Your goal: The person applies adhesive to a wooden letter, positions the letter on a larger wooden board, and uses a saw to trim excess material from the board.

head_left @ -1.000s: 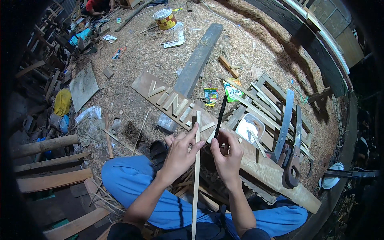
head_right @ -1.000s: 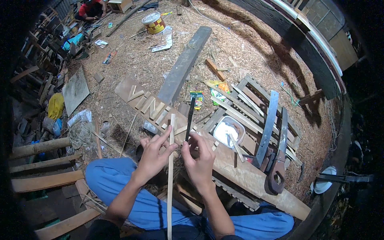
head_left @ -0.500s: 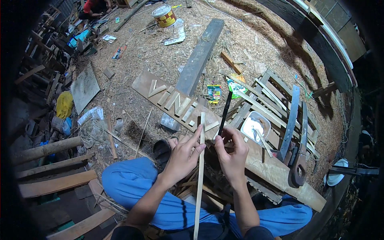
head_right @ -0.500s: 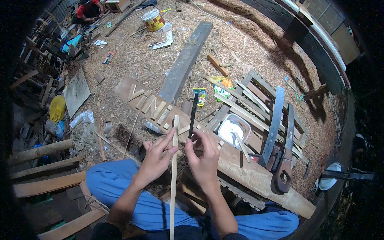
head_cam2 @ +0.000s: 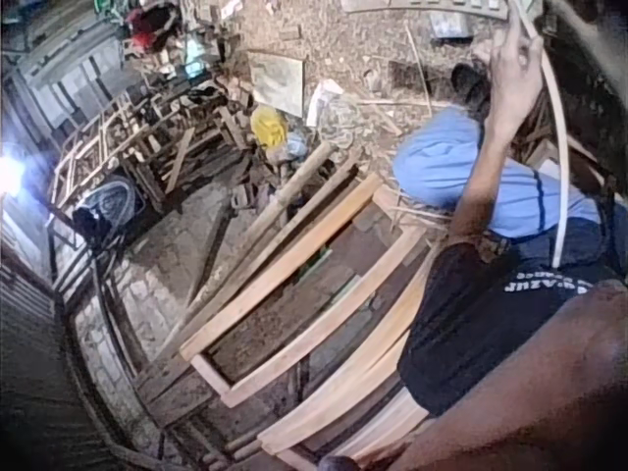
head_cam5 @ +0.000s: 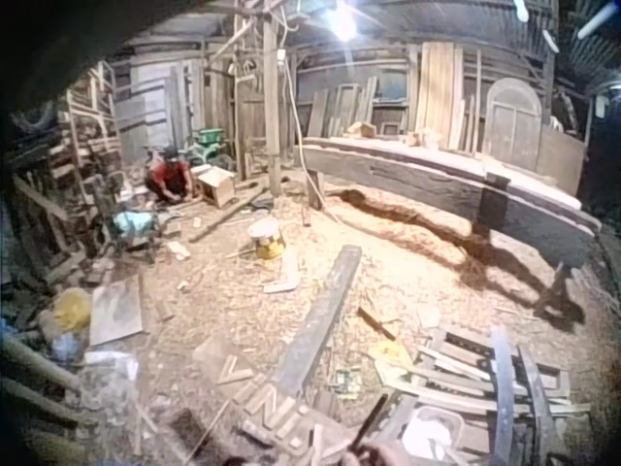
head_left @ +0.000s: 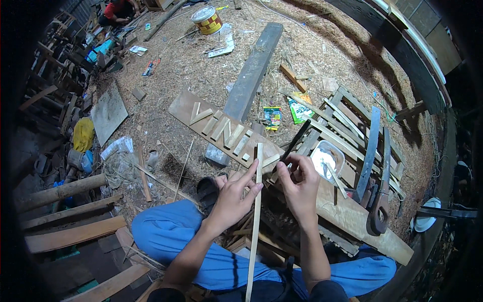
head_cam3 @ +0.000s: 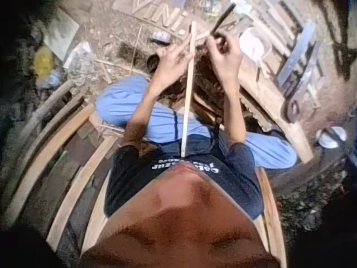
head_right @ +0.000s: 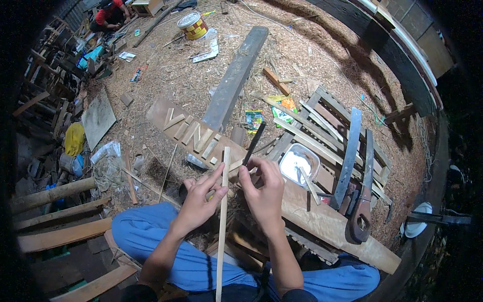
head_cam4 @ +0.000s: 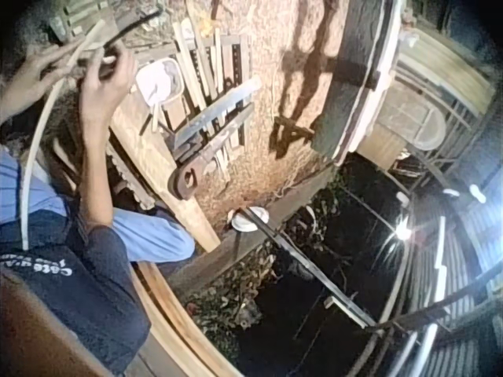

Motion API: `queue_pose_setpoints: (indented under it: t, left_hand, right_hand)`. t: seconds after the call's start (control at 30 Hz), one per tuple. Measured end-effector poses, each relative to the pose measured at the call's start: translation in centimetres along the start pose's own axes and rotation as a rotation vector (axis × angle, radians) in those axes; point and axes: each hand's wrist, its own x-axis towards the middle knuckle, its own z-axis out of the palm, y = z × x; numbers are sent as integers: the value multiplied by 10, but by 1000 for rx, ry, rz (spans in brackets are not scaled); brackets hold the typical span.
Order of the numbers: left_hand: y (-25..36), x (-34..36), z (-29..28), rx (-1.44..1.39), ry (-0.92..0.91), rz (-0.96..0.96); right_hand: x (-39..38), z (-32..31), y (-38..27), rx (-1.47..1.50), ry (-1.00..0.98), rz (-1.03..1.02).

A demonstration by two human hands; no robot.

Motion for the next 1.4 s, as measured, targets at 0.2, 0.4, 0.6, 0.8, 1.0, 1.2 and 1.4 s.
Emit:
queue_pose_setpoints:
  t: [0.2,0.4,0.6,0.8,1.0,1.2,1.4]
  left_hand:
    - [0,2,0,-4,5,-13]
    - [4,2,-1,-11,-44,-48]
    - [1,2,1,-5,-40,-51]
    - [4,3,-1,-14,-37,-91]
    - [2,2,0,-37,-16,-97]
    - [1,1,0,-27,-41,-107]
    - [0,2,1,-39,-16,-88]
  right_hand:
    - [3,5,-1,74,-2,82]
    - [7,9,4,18,-5,8]
    - [12,10,5,3,-7,-43]
    - [13,7,1,3,-9,-11]
    - [14,9,-1,-13,-30,-50]
    - [15,9,-4,-61,-60,-73]
    - [13,10,-2,-19,-70,-17]
